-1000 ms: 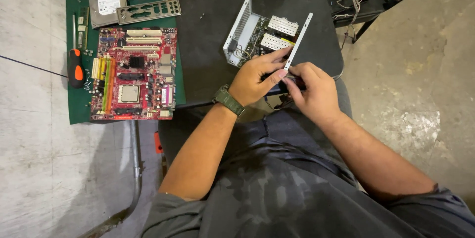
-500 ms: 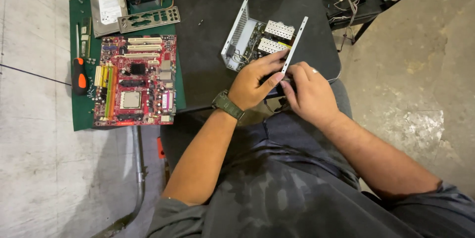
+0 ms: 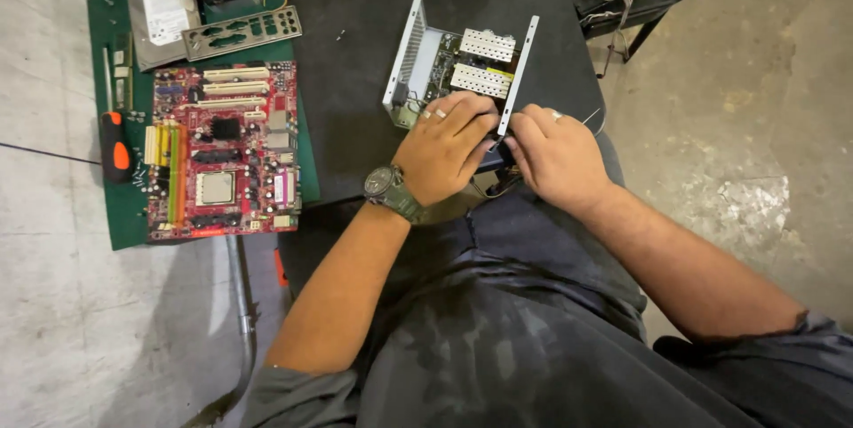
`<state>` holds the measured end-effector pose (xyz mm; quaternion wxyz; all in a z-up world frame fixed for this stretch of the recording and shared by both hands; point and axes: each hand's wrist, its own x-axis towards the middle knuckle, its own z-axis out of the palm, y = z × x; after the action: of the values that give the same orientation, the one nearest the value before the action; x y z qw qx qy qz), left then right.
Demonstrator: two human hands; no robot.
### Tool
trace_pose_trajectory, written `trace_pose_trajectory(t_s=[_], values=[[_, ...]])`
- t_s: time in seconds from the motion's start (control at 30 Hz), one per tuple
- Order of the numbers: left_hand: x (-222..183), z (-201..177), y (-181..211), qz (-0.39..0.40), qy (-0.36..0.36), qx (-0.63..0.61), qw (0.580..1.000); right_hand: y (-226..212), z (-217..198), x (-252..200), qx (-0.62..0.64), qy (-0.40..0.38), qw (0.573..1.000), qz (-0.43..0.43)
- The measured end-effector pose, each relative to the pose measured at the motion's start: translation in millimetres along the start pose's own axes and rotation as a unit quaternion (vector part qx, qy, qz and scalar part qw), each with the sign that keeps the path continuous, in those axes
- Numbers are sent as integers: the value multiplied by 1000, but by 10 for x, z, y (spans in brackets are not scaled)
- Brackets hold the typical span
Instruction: Disassembling and reassembling a computer power supply unit by removing screws and manipulating the fan and casing.
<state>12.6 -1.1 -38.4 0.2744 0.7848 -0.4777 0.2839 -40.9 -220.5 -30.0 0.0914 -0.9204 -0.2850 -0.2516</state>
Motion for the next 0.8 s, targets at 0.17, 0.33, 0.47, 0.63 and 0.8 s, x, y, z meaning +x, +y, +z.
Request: trace_pose_trajectory(t_s=[0.17,0.33,0.47,0.63,0.8], values=[[-2,26,15,7,8,45,999,-62,-10,9,10,8,1000,18],[-20,116,-3,17,22,59,998,-88,-28,27,52,1,998,38],[17,88,50,0,15,70,997,-111,-60,33,92,-21,994,61],[-13,166,45,-25,1,60,998,-164,-149,88,121,-30,990,72],[18,95,55,-53,-31,28,998,-187,-118,76,138,-23,986,90]])
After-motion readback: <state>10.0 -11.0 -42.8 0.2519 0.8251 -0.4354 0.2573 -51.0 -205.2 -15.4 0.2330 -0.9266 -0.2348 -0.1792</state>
